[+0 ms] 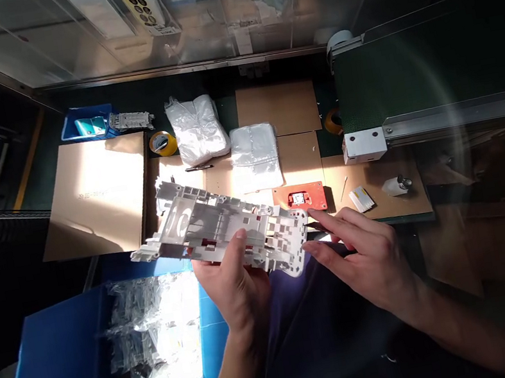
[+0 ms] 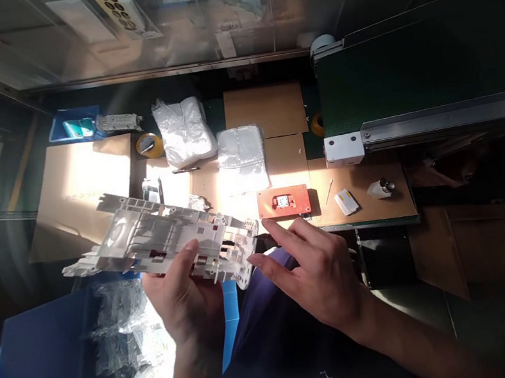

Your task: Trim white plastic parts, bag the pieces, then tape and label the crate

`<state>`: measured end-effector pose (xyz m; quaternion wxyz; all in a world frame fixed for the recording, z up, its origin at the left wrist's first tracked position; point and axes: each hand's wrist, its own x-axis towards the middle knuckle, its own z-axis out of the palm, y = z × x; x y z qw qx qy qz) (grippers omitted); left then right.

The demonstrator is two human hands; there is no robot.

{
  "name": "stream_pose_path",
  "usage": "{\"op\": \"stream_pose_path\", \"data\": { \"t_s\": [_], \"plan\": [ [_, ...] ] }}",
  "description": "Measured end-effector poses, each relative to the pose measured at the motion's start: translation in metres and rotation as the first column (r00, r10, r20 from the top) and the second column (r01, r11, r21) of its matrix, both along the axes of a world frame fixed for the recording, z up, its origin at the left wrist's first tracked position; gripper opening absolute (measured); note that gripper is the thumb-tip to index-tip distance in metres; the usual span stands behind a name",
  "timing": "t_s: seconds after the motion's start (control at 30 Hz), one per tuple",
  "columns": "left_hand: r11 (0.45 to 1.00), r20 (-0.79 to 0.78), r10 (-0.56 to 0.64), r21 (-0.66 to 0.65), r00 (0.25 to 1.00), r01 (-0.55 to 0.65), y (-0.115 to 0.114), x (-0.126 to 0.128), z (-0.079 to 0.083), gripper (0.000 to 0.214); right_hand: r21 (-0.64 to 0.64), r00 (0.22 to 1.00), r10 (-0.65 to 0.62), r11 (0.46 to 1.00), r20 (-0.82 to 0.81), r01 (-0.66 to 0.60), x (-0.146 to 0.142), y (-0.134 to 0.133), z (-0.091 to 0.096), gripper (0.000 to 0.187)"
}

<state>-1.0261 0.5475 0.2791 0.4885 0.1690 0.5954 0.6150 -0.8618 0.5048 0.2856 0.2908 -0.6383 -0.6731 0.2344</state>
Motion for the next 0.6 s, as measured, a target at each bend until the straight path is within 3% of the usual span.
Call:
{"op": "stream_pose_path", "data": {
  "t_s": [0.43, 0.6],
  "plan": [
    [1.000, 0.019, 0.020, 0.005, 1.000, -0.020, 0.0003, 0.0002, 0.0015, 0.048, 0.000, 0.999, 0.018, 1.000, -0.042, -0.018, -0.0036, 0.0010, -0.0052, 0.033],
    [1.000, 0.039, 0.021, -0.022, 0.999, -0.021, 0.0016, 0.0005, -0.0012, 0.051, -0.030, 0.998, -0.027, 0.999, -0.061, 0.026, -0.0034, 0.0065, -0.0075, 0.043]
  ]
}}
